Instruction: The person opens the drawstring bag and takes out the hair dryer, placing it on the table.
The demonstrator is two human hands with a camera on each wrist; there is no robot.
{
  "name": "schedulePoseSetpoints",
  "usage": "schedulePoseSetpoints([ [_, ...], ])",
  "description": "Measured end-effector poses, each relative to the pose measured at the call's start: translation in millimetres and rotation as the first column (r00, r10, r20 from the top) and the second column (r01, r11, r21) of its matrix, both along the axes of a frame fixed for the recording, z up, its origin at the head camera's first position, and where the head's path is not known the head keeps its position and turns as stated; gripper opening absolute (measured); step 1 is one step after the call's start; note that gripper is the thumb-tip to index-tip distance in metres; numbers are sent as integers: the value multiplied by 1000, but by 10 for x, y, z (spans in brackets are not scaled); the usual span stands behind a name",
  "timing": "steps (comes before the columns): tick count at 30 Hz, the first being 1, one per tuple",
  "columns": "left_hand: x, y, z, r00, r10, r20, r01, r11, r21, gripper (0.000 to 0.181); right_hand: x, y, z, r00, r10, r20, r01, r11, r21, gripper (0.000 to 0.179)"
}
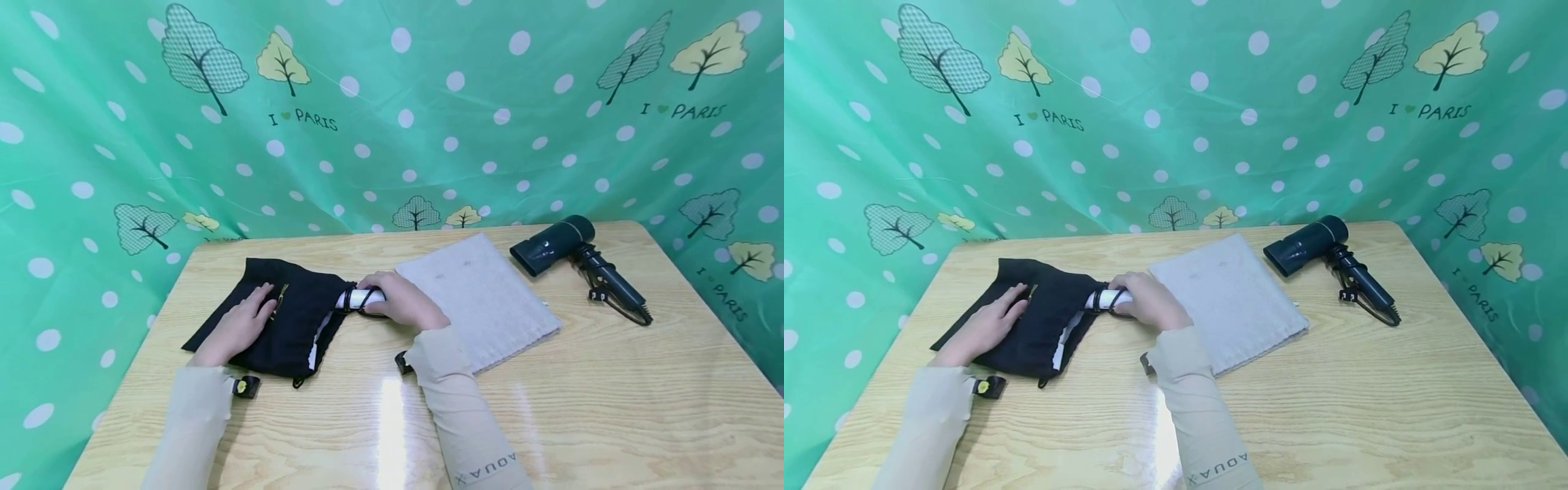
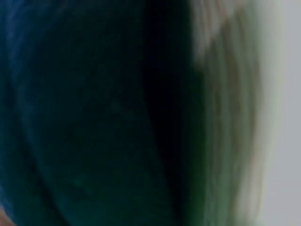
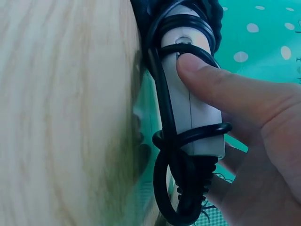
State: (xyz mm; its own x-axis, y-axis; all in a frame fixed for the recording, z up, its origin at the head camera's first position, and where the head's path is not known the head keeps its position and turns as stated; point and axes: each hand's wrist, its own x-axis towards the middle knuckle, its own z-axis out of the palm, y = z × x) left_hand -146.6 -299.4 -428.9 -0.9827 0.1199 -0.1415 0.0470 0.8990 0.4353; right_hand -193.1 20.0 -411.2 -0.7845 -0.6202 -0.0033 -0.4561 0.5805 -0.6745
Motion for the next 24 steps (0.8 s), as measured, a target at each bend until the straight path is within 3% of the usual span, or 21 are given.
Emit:
schedulePoseSetpoints([
  [15, -7, 27, 11, 1000, -1, 18, 1, 1000, -6, 60, 9, 120, 88, 994, 27, 109, -28, 1000, 13, 33],
  [24, 3, 30, -21, 1000, -10, 7, 10, 1000, -20, 60, 48, 226, 161, 976, 21, 216, -33, 998, 54, 31],
])
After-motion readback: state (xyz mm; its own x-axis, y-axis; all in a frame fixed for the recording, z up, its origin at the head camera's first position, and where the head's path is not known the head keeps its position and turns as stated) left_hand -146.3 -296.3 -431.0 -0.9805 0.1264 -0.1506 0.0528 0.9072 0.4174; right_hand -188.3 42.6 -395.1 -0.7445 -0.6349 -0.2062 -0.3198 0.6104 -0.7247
